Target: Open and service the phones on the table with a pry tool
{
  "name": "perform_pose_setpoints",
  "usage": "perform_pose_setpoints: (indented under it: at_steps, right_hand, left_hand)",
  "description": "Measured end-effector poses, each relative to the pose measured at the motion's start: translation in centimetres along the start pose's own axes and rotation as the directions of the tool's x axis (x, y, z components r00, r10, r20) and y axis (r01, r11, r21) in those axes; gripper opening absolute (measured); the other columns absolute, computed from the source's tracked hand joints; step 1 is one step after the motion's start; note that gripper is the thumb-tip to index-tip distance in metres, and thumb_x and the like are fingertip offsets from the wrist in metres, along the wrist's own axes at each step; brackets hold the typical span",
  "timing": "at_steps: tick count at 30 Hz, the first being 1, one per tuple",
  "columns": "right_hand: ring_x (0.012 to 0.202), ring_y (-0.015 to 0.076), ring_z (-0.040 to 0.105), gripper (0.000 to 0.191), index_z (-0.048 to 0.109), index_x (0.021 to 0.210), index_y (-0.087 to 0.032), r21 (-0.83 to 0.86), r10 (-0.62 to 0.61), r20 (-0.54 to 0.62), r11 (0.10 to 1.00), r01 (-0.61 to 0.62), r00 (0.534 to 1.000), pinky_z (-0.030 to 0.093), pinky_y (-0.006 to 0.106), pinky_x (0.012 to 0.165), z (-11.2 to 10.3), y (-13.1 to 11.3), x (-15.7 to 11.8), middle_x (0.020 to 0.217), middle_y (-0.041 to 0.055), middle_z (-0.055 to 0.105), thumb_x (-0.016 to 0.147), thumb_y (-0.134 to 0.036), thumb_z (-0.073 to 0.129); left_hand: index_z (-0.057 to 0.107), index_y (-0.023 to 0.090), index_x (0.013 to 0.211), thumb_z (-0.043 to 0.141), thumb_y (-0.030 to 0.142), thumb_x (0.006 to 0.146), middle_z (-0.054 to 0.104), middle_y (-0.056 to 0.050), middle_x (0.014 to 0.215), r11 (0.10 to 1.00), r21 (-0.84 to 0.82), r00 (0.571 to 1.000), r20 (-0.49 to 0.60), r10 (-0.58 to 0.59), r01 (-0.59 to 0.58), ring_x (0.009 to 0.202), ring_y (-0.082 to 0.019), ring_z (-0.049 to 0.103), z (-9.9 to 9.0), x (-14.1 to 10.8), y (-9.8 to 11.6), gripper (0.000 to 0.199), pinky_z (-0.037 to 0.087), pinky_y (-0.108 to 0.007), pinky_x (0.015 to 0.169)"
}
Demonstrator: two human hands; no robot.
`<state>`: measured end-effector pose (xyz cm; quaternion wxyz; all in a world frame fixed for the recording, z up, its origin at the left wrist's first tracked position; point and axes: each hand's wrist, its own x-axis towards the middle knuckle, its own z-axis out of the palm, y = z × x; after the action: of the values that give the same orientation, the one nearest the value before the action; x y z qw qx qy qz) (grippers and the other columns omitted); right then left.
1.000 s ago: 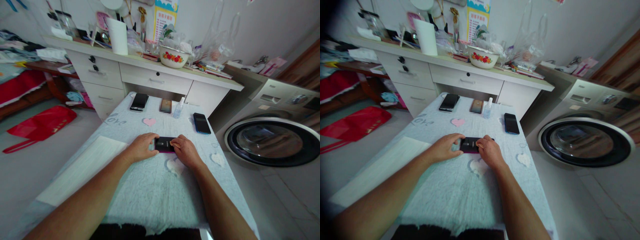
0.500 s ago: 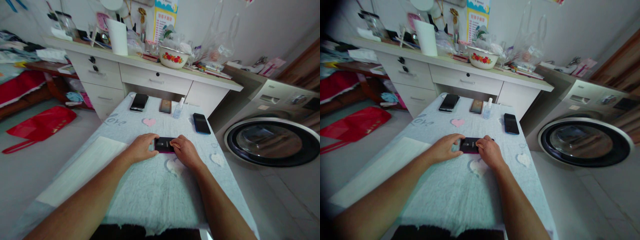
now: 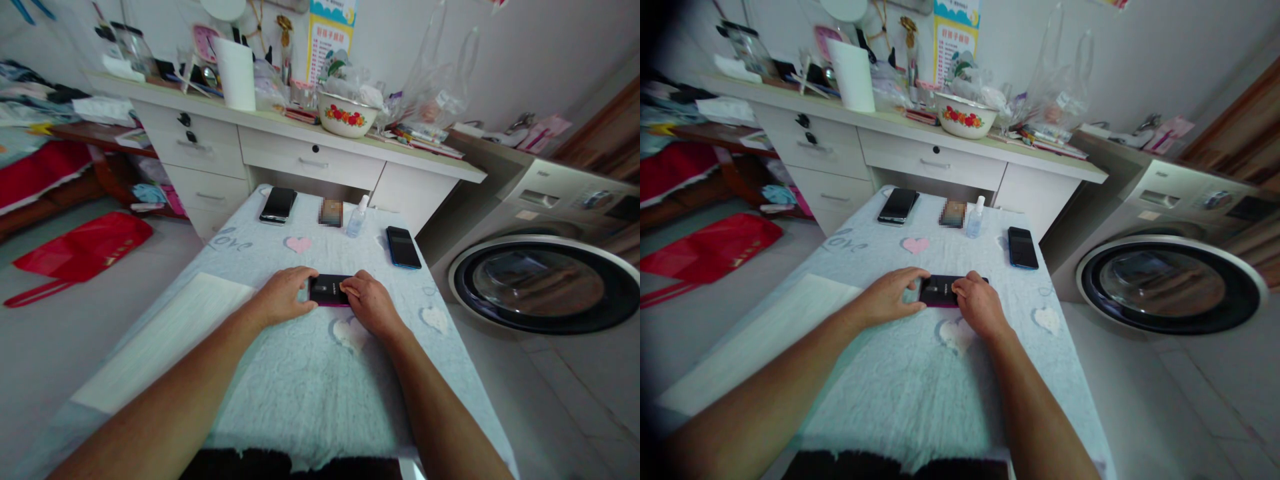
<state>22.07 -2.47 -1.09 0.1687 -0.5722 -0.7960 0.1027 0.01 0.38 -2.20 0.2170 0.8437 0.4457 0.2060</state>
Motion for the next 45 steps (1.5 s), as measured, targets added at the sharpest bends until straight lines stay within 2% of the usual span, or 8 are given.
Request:
perform_pose_setpoints:
  at_steps: [7,15,20,33,41,45]
  right_hand:
    - [0.081,0.0126,0.058,0.023,0.069,0.097,-0.022,-0.057,0.029,-0.015,0.998,-0.029,0.999,0.039,0.022,0.073,0.0,0.0,0.0,0.094,0.0036,0.058,0.093,-0.019,0.047]
    - [0.084,0.0141,0.058,0.023,0.070,0.099,-0.023,-0.100,0.137,-0.072,0.985,-0.144,0.988,0.039,0.023,0.075,0.1,0.3,0.2,0.096,0.0033,0.060,0.092,-0.021,0.048]
    - [0.086,0.0146,0.058,0.023,0.070,0.099,-0.023,-0.110,0.152,-0.071,0.981,-0.159,0.986,0.039,0.023,0.076,0.1,0.2,0.3,0.097,0.0038,0.060,0.092,-0.020,0.048]
    - [0.083,0.0138,0.058,0.023,0.070,0.097,-0.022,-0.121,0.065,-0.004,0.991,-0.065,0.998,0.040,0.022,0.074,-0.1,-0.8,0.1,0.095,0.0043,0.060,0.092,-0.017,0.048]
    - [0.086,0.0130,0.057,0.024,0.070,0.101,-0.023,-0.043,-0.089,0.026,0.995,0.090,0.996,0.041,0.022,0.078,0.6,-1.4,-0.2,0.097,0.0037,0.059,0.093,-0.018,0.048]
    - [0.088,0.0139,0.057,0.024,0.070,0.100,-0.022,-0.046,-0.086,0.014,0.995,0.087,0.996,0.041,0.022,0.079,0.8,-1.5,-0.2,0.098,0.0043,0.060,0.093,-0.019,0.047]
  left_hand:
    - [0.055,0.017,0.116,0.070,0.028,0.067,0.065,-0.007,0.110,1.000,0.004,1.000,0.004,-0.010,0.010,0.083,-0.019,0.062,-0.1,0.1,0.1,0.052,0.047,-0.033,0.081]
    - [0.055,0.018,0.116,0.069,0.027,0.067,0.065,-0.007,0.111,1.000,0.014,1.000,0.003,-0.007,0.007,0.083,-0.019,0.061,-0.1,0.0,0.1,0.051,0.047,-0.033,0.082]
    - [0.055,0.017,0.117,0.069,0.027,0.067,0.065,-0.007,0.112,1.000,0.007,1.000,0.006,-0.009,0.009,0.084,-0.019,0.061,-0.1,0.0,0.2,0.052,0.047,-0.033,0.081]
    - [0.055,0.019,0.115,0.069,0.028,0.067,0.065,-0.007,0.109,1.000,0.000,1.000,-0.002,-0.008,0.008,0.083,-0.019,0.062,-0.2,0.0,0.1,0.051,0.047,-0.034,0.082]
    - [0.056,0.018,0.115,0.070,0.027,0.067,0.065,-0.007,0.110,1.000,-0.015,1.000,-0.005,-0.012,0.012,0.083,-0.019,0.062,-0.1,0.0,0.2,0.051,0.048,-0.033,0.082]
    - [0.056,0.017,0.115,0.070,0.027,0.067,0.065,-0.008,0.112,1.000,-0.019,1.000,-0.003,-0.006,0.006,0.083,-0.019,0.062,-0.1,0.0,0.1,0.051,0.048,-0.033,0.083]
